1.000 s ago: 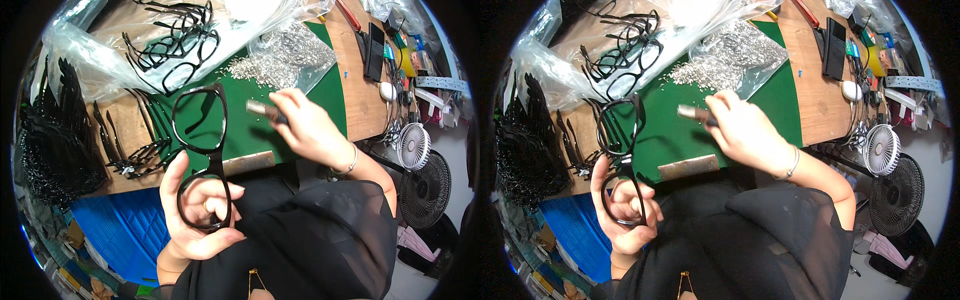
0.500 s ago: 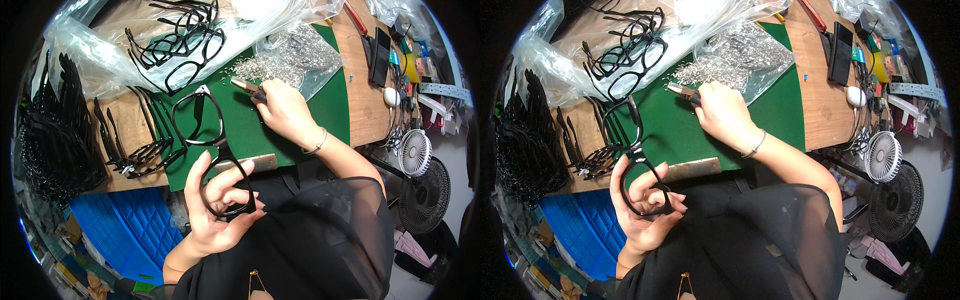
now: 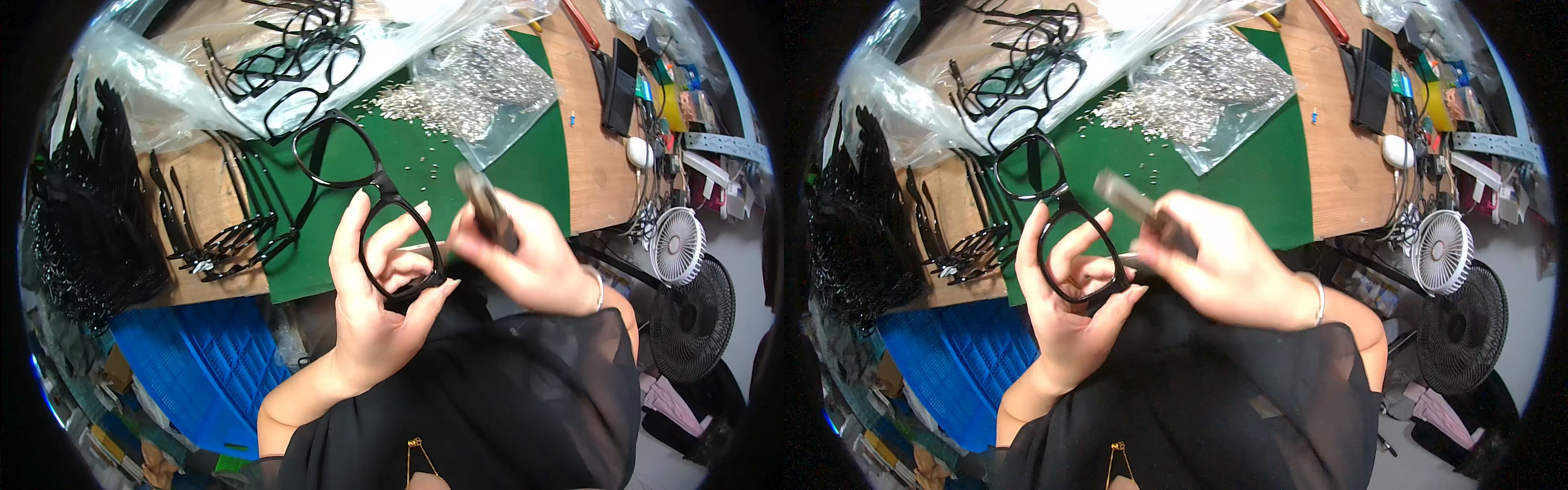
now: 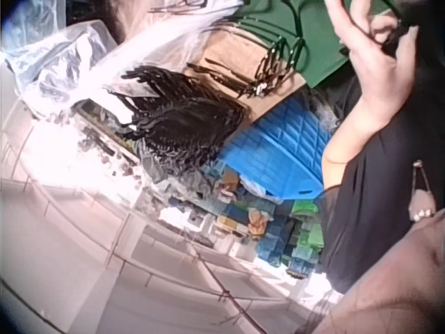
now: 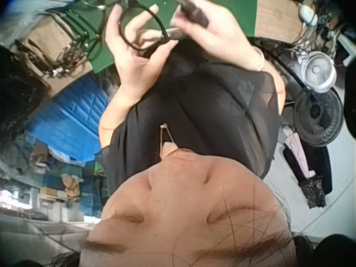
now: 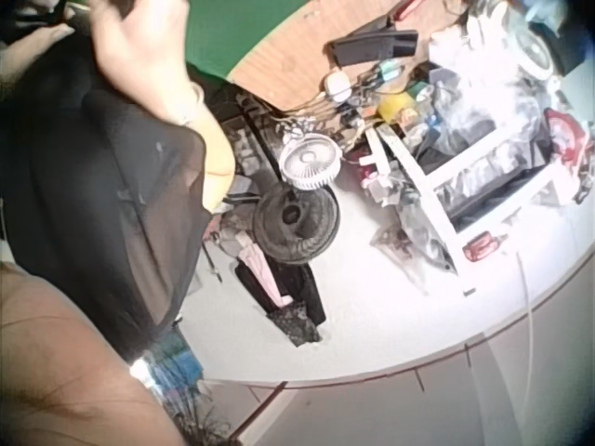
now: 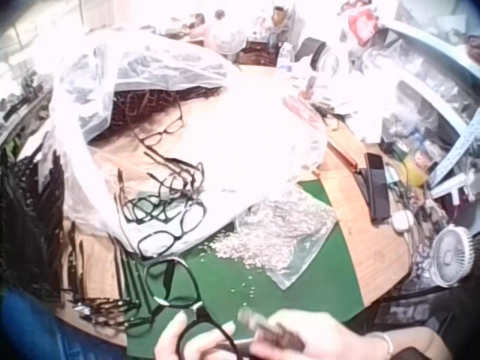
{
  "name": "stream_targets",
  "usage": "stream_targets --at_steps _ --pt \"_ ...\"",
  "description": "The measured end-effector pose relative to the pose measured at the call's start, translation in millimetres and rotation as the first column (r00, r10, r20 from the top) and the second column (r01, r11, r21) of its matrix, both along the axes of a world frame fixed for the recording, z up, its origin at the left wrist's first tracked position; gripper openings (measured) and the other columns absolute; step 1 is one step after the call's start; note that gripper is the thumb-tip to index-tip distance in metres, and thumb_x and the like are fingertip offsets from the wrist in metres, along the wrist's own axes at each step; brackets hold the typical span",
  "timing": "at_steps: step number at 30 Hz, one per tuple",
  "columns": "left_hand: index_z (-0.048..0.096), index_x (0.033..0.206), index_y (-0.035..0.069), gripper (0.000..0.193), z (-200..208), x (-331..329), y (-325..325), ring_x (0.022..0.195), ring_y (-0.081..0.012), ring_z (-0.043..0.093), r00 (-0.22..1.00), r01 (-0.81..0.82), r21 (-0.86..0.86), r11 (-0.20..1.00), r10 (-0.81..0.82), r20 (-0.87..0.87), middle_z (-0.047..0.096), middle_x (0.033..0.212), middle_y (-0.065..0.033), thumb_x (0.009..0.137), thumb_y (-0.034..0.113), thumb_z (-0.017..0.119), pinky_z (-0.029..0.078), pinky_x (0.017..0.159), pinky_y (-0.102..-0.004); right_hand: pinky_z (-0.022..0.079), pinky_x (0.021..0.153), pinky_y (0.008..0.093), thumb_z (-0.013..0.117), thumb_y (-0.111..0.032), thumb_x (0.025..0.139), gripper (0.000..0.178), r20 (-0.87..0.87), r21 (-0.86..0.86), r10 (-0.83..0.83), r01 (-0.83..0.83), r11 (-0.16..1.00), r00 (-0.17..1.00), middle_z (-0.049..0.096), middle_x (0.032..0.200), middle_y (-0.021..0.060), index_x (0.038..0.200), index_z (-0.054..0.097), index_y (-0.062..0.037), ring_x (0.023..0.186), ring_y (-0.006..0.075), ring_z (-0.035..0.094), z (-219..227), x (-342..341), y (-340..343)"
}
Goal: The person repeatedly picks up black eyeglass frames from a pile and uses pliers to press or adjust the temple arms. After each adjustment, the frame is placed back on the table. The process continues with multiple frames in a repetitive sequence.
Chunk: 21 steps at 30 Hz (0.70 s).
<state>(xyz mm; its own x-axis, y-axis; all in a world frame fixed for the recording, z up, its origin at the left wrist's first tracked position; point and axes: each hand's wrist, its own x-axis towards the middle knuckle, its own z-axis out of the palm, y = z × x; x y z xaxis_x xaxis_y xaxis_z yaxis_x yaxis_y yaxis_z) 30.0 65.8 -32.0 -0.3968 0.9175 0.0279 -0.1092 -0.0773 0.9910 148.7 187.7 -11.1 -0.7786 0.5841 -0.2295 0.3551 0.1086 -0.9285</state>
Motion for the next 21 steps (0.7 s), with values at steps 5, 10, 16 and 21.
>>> stream_targets --at_steps 5,10,16,21 --pt "0.005 0.135 0.005 0.089 -1 17 10 0.087 -0.0132 0.055 0.989 -0.002 -0.039 0.999 -0.003 -0.146 0.044 0.120 -0.0162 0.069 -0.014 0.061 0.047 0.079 -0.0248 0.044 0.058 0.0263 0.061 -0.010 0.081 0.014 -0.106 -0.188 -0.162 0.140 0.972 0.981 0.053 0.072 0.0090 0.083 0.053 0.0009 0.063 0.0125 0.053 -2 18 -21" --pt "0.010 0.134 -0.001 0.088 -2 22 11 0.083 -0.0166 0.058 0.972 -0.050 -0.016 0.999 0.045 -0.230 0.046 0.120 -0.0186 0.066 -0.011 0.066 0.051 0.074 -0.0250 0.043 0.064 0.0236 0.058 -0.013 0.085 0.015 -0.143 -0.421 -0.282 0.199 0.885 0.949 0.053 0.078 0.0049 0.087 0.049 -0.0004 0.071 0.0087 0.050 -1 17 -27" --pt "0.006 0.135 0.004 0.087 7 6 5 0.100 -0.0197 0.052 0.996 0.085 -0.055 0.995 -0.084 0.007 0.046 0.120 -0.0175 0.070 -0.009 0.063 0.047 0.084 -0.0289 0.041 0.074 0.0237 0.055 -0.014 0.087 0.018 -0.125 -0.682 -0.113 -0.003 0.731 0.986 0.051 0.087 0.0023 0.095 0.046 -0.0007 0.082 0.0072 0.047 6 10 -18" --pt "0.004 0.135 0.006 0.090 23 -11 -8 0.097 -0.0220 0.056 0.987 0.115 -0.079 0.990 -0.105 0.124 0.045 0.122 -0.0197 0.070 -0.008 0.064 0.047 0.083 -0.0317 0.042 0.072 0.0260 0.055 -0.015 0.086 0.023 -0.231 -0.601 0.080 -0.207 0.772 0.970 0.050 0.089 0.0038 0.102 0.048 -0.0010 0.080 0.0098 0.047 16 5 -12"
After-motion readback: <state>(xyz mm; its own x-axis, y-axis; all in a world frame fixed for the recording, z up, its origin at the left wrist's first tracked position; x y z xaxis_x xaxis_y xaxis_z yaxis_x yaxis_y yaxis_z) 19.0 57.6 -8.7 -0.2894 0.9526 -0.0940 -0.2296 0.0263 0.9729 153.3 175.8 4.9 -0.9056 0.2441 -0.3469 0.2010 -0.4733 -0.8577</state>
